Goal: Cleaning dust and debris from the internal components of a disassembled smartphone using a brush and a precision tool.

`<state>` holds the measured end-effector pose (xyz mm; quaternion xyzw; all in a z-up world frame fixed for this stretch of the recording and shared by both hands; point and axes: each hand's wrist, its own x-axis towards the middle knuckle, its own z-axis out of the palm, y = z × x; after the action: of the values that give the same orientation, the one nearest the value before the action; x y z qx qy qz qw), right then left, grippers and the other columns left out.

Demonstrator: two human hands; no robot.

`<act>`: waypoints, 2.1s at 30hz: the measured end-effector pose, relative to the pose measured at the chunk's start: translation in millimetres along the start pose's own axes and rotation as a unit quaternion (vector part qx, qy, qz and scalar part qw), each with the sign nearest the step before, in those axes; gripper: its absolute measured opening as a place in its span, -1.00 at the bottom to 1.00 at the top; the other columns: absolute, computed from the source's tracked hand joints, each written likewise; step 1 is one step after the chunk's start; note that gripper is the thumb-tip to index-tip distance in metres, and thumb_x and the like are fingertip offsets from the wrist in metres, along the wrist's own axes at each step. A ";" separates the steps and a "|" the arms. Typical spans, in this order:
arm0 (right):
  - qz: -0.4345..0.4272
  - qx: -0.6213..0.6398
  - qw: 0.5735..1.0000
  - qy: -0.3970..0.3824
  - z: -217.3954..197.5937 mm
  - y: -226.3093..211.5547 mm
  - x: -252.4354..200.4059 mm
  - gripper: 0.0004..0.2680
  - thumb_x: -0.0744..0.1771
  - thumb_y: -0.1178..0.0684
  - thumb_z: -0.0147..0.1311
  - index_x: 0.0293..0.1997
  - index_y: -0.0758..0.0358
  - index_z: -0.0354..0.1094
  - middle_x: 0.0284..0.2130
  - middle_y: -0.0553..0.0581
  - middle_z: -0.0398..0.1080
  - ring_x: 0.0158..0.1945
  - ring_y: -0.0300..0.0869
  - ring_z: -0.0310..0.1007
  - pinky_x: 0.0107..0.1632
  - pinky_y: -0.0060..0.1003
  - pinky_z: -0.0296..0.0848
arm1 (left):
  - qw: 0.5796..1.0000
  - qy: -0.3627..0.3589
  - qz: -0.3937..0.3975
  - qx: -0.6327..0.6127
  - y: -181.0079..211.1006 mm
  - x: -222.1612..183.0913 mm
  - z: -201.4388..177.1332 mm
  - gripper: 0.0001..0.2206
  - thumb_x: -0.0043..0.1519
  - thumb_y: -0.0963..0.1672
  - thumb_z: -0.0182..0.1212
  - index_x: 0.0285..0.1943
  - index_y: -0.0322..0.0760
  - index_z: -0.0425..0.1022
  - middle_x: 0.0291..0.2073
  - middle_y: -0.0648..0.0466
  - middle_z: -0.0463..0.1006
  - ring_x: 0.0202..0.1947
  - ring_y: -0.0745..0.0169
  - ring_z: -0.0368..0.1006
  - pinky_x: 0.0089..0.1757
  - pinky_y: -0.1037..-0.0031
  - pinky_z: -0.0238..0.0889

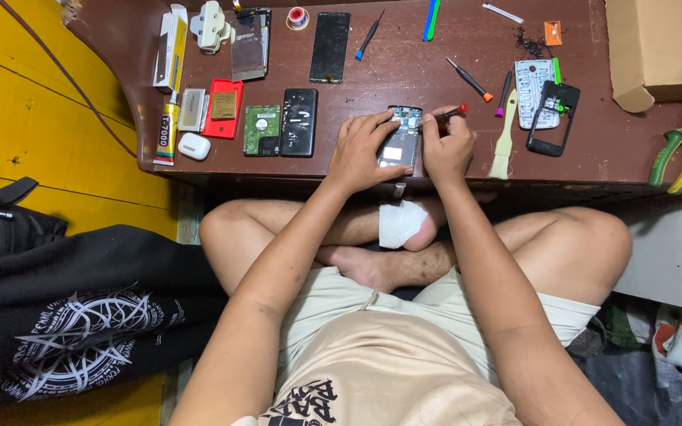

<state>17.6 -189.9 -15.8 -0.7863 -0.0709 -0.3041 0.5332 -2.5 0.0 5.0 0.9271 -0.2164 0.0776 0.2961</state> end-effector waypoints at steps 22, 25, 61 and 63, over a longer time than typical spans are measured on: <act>0.003 -0.022 1.000 -0.004 0.5 7.2 -0.3 -0.96 0.34 0.12 0.23 -0.28 0.18 0.47 -0.54 0.08 0.57 -0.39 0.00 0.63 -0.31 -0.18 0.53 | 1.000 0.009 0.001 0.009 -0.5 1.4 1.5 -0.24 -0.01 0.25 0.44 0.32 -0.03 0.42 0.30 0.08 0.39 0.32 0.01 0.25 0.32 -0.15 -0.13; -0.004 -0.031 0.999 -0.013 3.2 13.1 -1.2 -0.95 0.32 0.13 0.27 -0.28 0.16 0.47 -0.54 0.13 0.55 -0.40 0.04 0.61 -0.31 -0.18 0.53 | 1.000 0.009 -0.001 0.004 -0.4 1.0 0.4 -0.25 0.00 0.24 0.44 0.32 -0.05 0.43 0.29 0.06 0.40 0.32 -0.01 0.27 0.31 -0.16 -0.12; -0.017 -0.043 0.998 -0.040 0.2 5.5 -0.3 -0.93 0.33 0.10 0.21 -0.33 0.22 0.52 -0.59 0.14 0.51 -0.43 0.11 0.58 -0.33 -0.10 0.49 | 1.000 0.006 -0.015 0.016 -3.3 -0.4 4.5 -0.26 -0.03 0.23 0.44 0.32 0.01 0.43 0.30 0.14 0.40 0.33 0.06 0.26 0.34 -0.08 -0.14; -0.029 -0.065 0.997 -0.042 1.7 10.3 -1.2 -0.93 0.33 0.09 0.22 -0.33 0.20 0.52 -0.62 0.17 0.48 -0.45 0.15 0.56 -0.34 -0.08 0.49 | 1.000 0.002 -0.017 0.013 -2.5 -0.1 2.8 -0.26 -0.02 0.23 0.44 0.32 -0.01 0.44 0.30 0.12 0.41 0.33 0.05 0.26 0.33 -0.10 -0.14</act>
<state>21.8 -192.4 -25.0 -0.8291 -0.0964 -0.2899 0.4683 -1.4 0.2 1.3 0.9342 -0.1991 0.0775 0.2856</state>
